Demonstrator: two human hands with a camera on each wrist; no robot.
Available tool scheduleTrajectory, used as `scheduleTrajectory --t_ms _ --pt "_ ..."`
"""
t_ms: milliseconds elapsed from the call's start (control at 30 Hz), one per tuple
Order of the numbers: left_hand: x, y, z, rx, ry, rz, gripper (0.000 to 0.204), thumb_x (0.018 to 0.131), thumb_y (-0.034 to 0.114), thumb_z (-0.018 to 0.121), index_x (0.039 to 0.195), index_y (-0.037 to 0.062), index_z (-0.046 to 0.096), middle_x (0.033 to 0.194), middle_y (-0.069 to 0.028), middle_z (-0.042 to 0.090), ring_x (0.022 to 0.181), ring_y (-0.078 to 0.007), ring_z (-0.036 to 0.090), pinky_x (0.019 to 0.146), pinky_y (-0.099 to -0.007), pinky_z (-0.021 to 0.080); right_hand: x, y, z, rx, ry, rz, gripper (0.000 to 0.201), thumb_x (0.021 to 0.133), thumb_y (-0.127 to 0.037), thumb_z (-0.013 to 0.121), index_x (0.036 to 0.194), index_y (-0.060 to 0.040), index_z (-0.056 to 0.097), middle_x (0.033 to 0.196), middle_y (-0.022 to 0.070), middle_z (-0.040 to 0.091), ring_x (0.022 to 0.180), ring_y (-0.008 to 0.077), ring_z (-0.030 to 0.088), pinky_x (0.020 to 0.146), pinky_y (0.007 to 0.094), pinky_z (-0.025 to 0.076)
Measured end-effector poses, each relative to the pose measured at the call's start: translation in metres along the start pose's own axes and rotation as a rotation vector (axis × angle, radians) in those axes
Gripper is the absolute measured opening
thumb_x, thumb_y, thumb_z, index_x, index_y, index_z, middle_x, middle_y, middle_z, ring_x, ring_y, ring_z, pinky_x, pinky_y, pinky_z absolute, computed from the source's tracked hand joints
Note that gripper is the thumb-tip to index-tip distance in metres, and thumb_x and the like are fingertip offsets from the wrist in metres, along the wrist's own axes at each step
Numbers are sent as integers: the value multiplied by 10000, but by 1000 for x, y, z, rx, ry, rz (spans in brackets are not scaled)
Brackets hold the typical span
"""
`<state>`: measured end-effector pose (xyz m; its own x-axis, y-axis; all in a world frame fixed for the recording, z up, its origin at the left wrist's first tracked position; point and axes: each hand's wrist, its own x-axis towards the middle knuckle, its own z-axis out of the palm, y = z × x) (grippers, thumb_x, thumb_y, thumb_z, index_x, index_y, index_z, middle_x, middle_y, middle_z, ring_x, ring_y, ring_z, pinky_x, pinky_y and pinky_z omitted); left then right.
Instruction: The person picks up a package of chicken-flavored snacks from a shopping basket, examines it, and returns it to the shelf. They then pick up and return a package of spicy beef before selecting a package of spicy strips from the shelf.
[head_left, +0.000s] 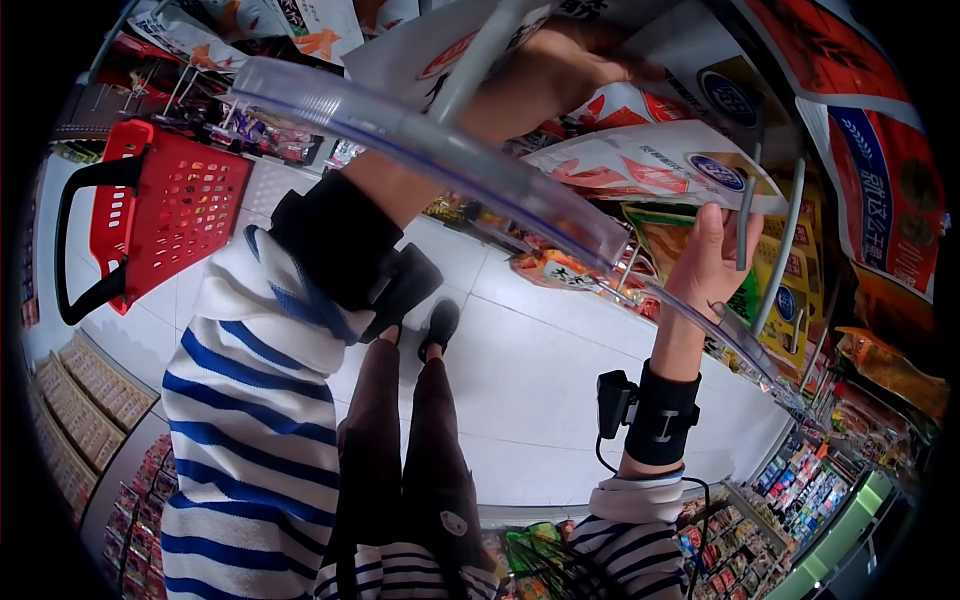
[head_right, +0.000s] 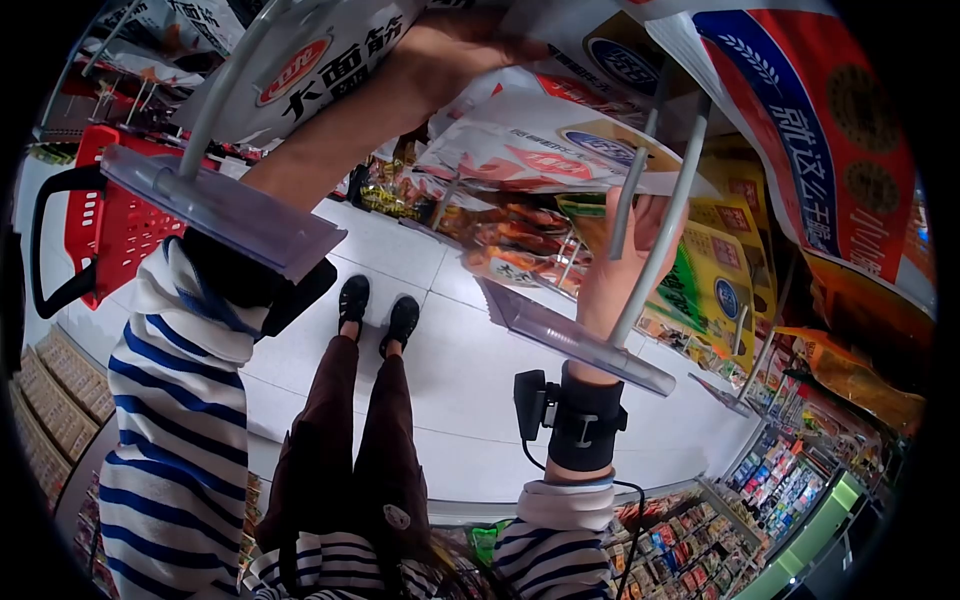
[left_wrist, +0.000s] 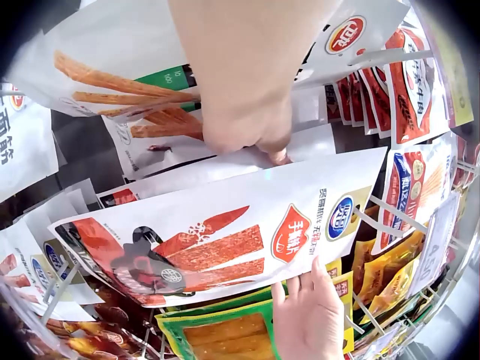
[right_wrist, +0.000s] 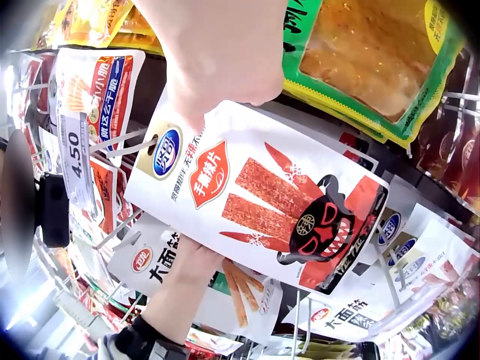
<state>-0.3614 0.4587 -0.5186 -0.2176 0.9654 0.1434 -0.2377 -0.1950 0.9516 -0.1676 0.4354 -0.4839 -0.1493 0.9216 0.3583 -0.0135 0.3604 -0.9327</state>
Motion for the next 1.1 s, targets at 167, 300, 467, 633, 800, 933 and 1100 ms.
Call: scheduleTrajectory --t_ms 167,300,467,633,800,933,1100 --pt "-26 22 -2 454 48 51 311 768 344 541 935 85 582 712 -123 583 628 -201 544 608 -282 435 -12 3 9 -74 99 -92 353 749 -57 582 1064 15 440 999 79 518 930 140 476 831 262 348" --pt "-64 3 -5 375 152 254 286 872 190 412 1116 46 455 982 -31 529 857 -77 471 771 -208 376 -16 8 3 7 151 107 304 764 -67 570 1039 1 459 973 79 536 909 138 496 830 272 365" --pt "-83 8 0 200 138 205 283 867 176 424 1123 61 458 1013 -22 532 901 -72 474 802 -196 360 -14 16 -6 80 91 137 219 795 -118 543 993 -38 493 962 59 547 894 133 515 836 289 377" --pt "-57 15 -3 246 135 220 241 849 194 449 990 16 531 879 -22 564 804 -58 492 716 -183 383 -16 17 -9 99 110 173 185 805 -134 531 967 -49 505 955 53 553 901 130 511 830 312 382" --pt "-46 27 -7 260 144 70 308 796 299 473 880 25 585 728 -92 583 635 -134 548 618 -236 426 -22 10 -7 130 148 165 192 773 -105 577 906 -2 482 801 40 519 712 63 475 636 179 385" --pt "-45 42 -6 23 65 -34 250 795 218 538 777 -29 573 704 -36 570 654 -71 485 586 -224 397 -23 10 -12 84 174 140 182 768 -112 583 873 -4 481 753 30 511 657 54 462 578 174 381" --pt "-31 37 2 47 -29 13 250 805 192 506 757 -46 565 707 -35 574 618 -61 473 527 -206 383 -25 10 -17 98 124 152 157 782 -98 558 889 -12 482 767 29 525 665 55 469 589 177 378"
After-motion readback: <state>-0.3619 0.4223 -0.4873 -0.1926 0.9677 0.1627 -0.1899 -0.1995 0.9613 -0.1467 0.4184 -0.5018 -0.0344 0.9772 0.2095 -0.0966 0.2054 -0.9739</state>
